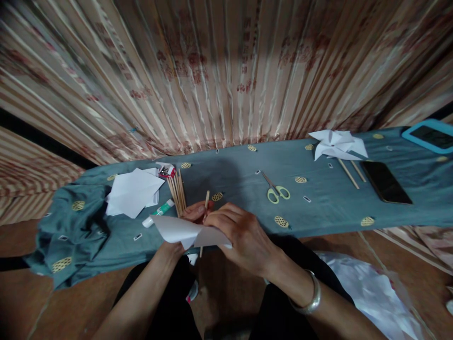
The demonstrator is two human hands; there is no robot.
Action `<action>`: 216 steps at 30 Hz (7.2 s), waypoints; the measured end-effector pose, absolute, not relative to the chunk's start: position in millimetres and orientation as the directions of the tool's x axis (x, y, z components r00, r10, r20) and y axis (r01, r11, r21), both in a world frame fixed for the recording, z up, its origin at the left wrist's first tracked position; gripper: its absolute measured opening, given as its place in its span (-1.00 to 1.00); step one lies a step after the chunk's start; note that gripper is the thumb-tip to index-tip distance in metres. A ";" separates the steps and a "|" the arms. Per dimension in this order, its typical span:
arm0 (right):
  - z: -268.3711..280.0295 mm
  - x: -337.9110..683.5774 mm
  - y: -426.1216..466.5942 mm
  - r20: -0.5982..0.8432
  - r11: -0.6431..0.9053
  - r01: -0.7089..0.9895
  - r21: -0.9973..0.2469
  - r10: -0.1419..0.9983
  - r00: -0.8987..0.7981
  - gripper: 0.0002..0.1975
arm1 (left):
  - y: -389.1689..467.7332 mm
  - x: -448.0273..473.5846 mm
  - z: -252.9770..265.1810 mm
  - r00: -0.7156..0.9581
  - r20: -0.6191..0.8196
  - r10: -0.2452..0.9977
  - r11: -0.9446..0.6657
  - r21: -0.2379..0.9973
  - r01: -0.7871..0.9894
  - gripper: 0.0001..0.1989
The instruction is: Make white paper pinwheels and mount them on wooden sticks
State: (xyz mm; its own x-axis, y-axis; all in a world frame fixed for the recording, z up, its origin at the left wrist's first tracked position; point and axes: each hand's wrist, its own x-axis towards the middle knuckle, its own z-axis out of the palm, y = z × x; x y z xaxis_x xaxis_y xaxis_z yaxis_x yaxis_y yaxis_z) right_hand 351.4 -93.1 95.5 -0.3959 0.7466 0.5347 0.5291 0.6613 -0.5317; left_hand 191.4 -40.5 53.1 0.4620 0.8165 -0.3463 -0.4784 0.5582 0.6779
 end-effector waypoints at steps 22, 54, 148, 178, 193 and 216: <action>90.1 348.5 -93.1 0.530 0.703 0.521 -0.484 0.710 -0.465 -0.88 | -41.7 188.2 56.7 0.466 -0.287 0.837 0.515 0.700 -0.495 -0.62; 96.3 356.9 -94.5 0.624 0.681 0.573 -0.456 0.703 -0.340 -0.83 | -51.5 190.7 58.5 0.363 -0.315 0.877 0.467 0.736 -0.490 -0.74; 32.1 366.5 -58.4 -0.267 -0.277 0.162 -0.947 0.960 0.081 -0.61 | -51.5 205.2 15.6 0.279 -0.395 0.875 0.474 0.813 -0.337 -0.61; 12.8 368.0 -50.3 -0.292 -0.303 0.095 -0.948 0.949 0.116 -0.60 | -45.0 201.1 2.3 0.279 -0.309 0.909 0.370 0.906 -0.205 -0.73; 14.5 364.4 -49.7 -0.293 -0.288 -0.066 -0.955 0.953 0.080 -0.55 | -46.0 201.8 0.6 0.277 -0.279 0.919 0.334 0.926 -0.176 -0.67; -1.8 362.0 -49.7 -0.264 -0.256 -0.089 -0.963 0.961 0.083 -0.52 | -48.0 204.7 2.5 0.211 -0.371 0.904 0.416 0.877 -0.239 -0.75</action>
